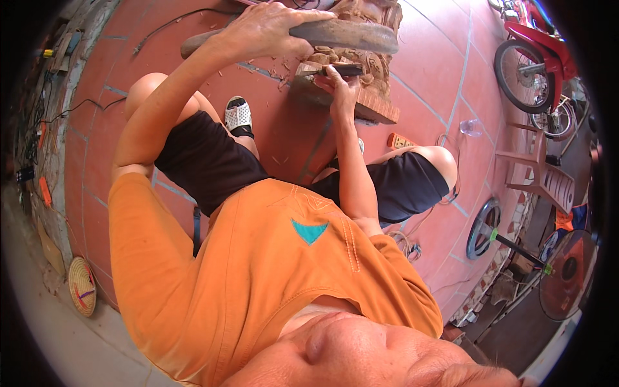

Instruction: The person sits on the floor and carves a wooden sculpture using a chisel and mallet. They repeatedly strike the chisel to shape the wood, occasionally adjusting their grip and position.

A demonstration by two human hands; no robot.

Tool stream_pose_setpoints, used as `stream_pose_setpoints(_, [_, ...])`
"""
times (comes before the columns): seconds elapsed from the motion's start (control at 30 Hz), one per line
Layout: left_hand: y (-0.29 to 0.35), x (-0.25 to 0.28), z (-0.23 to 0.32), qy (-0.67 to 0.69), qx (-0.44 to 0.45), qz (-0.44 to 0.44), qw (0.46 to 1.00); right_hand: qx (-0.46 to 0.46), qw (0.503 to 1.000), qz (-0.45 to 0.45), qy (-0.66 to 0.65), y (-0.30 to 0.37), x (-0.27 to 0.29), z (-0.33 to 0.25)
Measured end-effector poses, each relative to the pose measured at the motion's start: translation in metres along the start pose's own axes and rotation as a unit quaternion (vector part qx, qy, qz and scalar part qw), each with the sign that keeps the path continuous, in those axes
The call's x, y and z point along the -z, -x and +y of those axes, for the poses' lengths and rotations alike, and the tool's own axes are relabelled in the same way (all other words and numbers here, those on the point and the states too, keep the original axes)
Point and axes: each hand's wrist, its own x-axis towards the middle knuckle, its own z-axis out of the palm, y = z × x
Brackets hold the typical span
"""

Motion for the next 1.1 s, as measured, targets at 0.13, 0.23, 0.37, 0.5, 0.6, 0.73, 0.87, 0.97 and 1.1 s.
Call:
stream_pose_setpoints(0.13, [-0.002,0.041,0.013,0.119,0.057,-0.016,0.991,0.092,0.995,-0.031,0.029,-0.005,-0.005,0.006])
stream_pose_setpoints(0.23, [0.003,0.037,-0.007,0.246,0.022,0.061,0.967,0.123,0.991,-0.031,0.031,-0.009,-0.018,-0.003])
stream_pose_setpoints(0.37, [0.011,0.045,0.006,0.507,0.133,0.082,0.848,0.160,0.970,-0.090,0.159,-0.025,-0.031,-0.018])
stream_pose_setpoints(0.5, [0.031,0.048,0.018,0.638,0.233,0.102,0.727,0.209,0.894,-0.189,0.349,-0.065,-0.052,-0.040])
stream_pose_setpoints(0.6, [0.055,0.040,0.030,0.669,0.175,0.131,0.710,0.203,0.836,-0.260,0.439,-0.090,-0.059,-0.047])
stream_pose_setpoints(0.73, [0.085,0.012,0.040,0.625,0.211,0.185,0.728,0.213,0.737,-0.306,0.564,-0.089,-0.069,-0.052])
stream_pose_setpoints(0.87, [0.103,-0.027,0.042,0.644,0.243,0.229,0.689,0.255,0.702,-0.337,0.573,-0.081,-0.081,-0.048])
stream_pose_setpoints(0.97, [0.110,-0.045,0.036,0.641,0.261,0.245,0.679,0.291,0.665,-0.345,0.595,-0.084,-0.080,-0.040])
stream_pose_setpoints(1.1, [0.108,-0.050,0.031,0.648,0.283,0.259,0.658,0.283,0.673,-0.343,0.591,-0.081,-0.078,-0.037])
